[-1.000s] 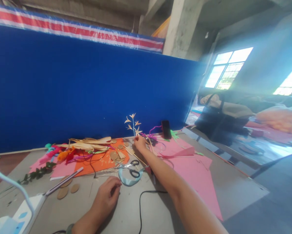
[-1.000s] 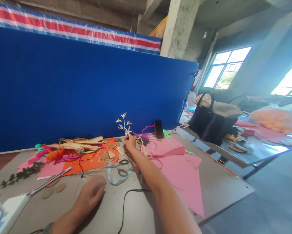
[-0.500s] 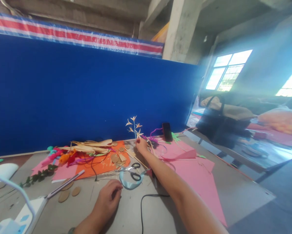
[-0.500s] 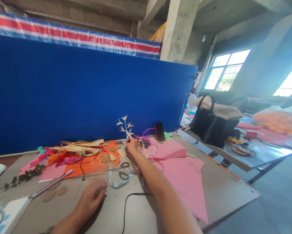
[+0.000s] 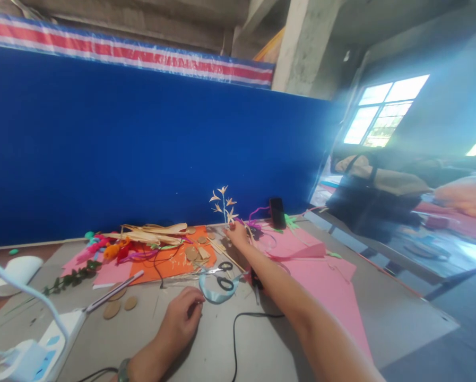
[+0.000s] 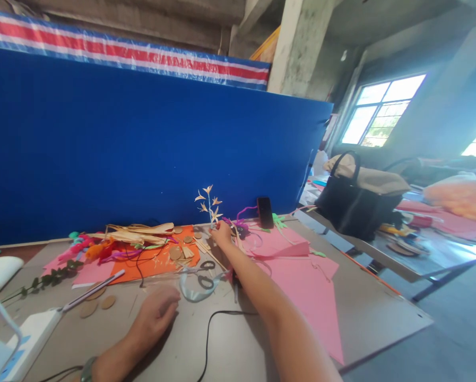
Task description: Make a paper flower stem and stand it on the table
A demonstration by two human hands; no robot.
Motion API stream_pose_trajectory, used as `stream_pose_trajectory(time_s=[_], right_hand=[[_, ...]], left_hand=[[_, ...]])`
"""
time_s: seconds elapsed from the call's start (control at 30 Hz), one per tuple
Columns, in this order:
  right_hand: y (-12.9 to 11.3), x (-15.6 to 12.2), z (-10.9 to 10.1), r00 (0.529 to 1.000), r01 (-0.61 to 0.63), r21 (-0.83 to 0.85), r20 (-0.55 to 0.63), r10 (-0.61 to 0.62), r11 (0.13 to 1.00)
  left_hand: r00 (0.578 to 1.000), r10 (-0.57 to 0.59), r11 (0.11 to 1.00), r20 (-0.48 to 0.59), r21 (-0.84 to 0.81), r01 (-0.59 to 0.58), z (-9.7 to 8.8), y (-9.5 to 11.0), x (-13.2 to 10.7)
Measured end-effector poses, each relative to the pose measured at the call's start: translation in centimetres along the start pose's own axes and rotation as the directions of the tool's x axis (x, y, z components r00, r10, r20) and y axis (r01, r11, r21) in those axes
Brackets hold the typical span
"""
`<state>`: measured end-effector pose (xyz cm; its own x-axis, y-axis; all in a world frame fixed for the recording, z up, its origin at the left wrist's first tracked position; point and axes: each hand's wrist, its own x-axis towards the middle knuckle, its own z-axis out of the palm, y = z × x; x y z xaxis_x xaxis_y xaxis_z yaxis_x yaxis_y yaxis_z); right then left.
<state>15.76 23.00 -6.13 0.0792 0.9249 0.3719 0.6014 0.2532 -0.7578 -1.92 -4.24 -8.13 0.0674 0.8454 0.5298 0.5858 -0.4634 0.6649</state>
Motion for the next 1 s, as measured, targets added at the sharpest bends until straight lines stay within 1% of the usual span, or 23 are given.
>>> stream_pose_trajectory(time_s=[0.1, 0.17, 0.23, 0.3, 0.37, 0.4, 0.43, 0.47, 0.5, 0.57, 0.7, 0.8, 0.9, 0.93, 1.0], right_hand=[[0.0, -0.6, -1.2, 1.000, -0.002, 0.042, -0.026, 0.003, 0.999], [-0.3, -1.5, -1.9, 0.998, 0.002, 0.072, -0.058, 0.002, 0.997], [-1.2, -2.9, -2.2, 0.996, 0.035, 0.102, -0.086, -0.027, 0.994], [-2.9, -4.6, -1.8, 0.994, 0.104, 0.131, -0.046, -0.099, 0.986], [-5.2, -6.3, -0.8, 0.979, 0.183, 0.157, 0.059, -0.194, 0.970], [-6.6, -7.1, -0.1, 0.955, 0.240, 0.164, 0.140, -0.263, 0.957], [-8.0, -7.7, 0.8, 0.882, 0.361, 0.130, 0.275, -0.383, 0.923], [-9.3, -8.2, 1.7, 0.842, 0.408, 0.129, 0.330, -0.427, 0.904], [-10.6, -8.5, 2.8, 0.819, 0.430, 0.127, 0.362, -0.445, 0.894], [-13.0, -8.8, 4.9, 0.790, 0.459, 0.102, 0.408, -0.457, 0.883], [-16.2, -8.7, 8.9, 0.776, 0.484, 0.008, 0.459, -0.433, 0.875], [-17.8, -8.1, 11.1, 0.795, 0.454, -0.066, 0.481, -0.370, 0.889], [-19.0, -6.5, 11.7, 0.810, 0.407, -0.098, 0.498, -0.309, 0.908], [-19.3, -5.8, 11.4, 0.814, 0.397, -0.094, 0.496, -0.303, 0.913], [-19.7, -4.2, 10.5, 0.801, 0.393, -0.051, 0.510, -0.314, 0.918]], left_hand=[[1.000, -0.004, 1.000, -0.013, -0.015, 0.004, 0.0, 0.1, 0.0], [1.000, -0.020, 0.999, -0.024, -0.034, 0.019, 0.0, 0.2, 0.1], [0.999, -0.017, 0.998, -0.036, -0.062, 0.014, 0.1, 0.3, 0.2], [0.999, -0.025, 0.996, -0.042, -0.085, 0.021, 0.1, 0.4, 0.3], [0.998, -0.052, 0.993, -0.042, -0.107, 0.047, 0.1, 0.5, 0.4], [0.997, -0.072, 0.991, -0.040, -0.116, 0.067, 0.1, 0.5, 0.4], [0.995, -0.092, 0.989, -0.039, -0.121, 0.087, 0.0, 0.5, 0.4], [0.993, -0.111, 0.986, -0.038, -0.127, 0.105, 0.0, 0.6, 0.4], [0.991, -0.127, 0.984, -0.038, -0.133, 0.121, -0.1, 0.6, 0.4], [0.989, -0.146, 0.980, -0.038, -0.142, 0.139, -0.2, 0.6, 0.5], [0.989, -0.139, 0.985, -0.042, -0.108, 0.134, -0.3, 0.5, 0.5], [0.993, -0.107, 0.992, -0.049, -0.067, 0.103, -0.2, 0.2, 0.6], [0.994, -0.093, 0.994, -0.065, -0.064, 0.089, -0.1, -0.2, 0.6], [0.993, -0.092, 0.994, -0.068, -0.070, 0.087, -0.1, -0.3, 0.6], [0.994, -0.094, 0.992, -0.064, -0.089, 0.088, -0.1, -0.5, 0.6]])
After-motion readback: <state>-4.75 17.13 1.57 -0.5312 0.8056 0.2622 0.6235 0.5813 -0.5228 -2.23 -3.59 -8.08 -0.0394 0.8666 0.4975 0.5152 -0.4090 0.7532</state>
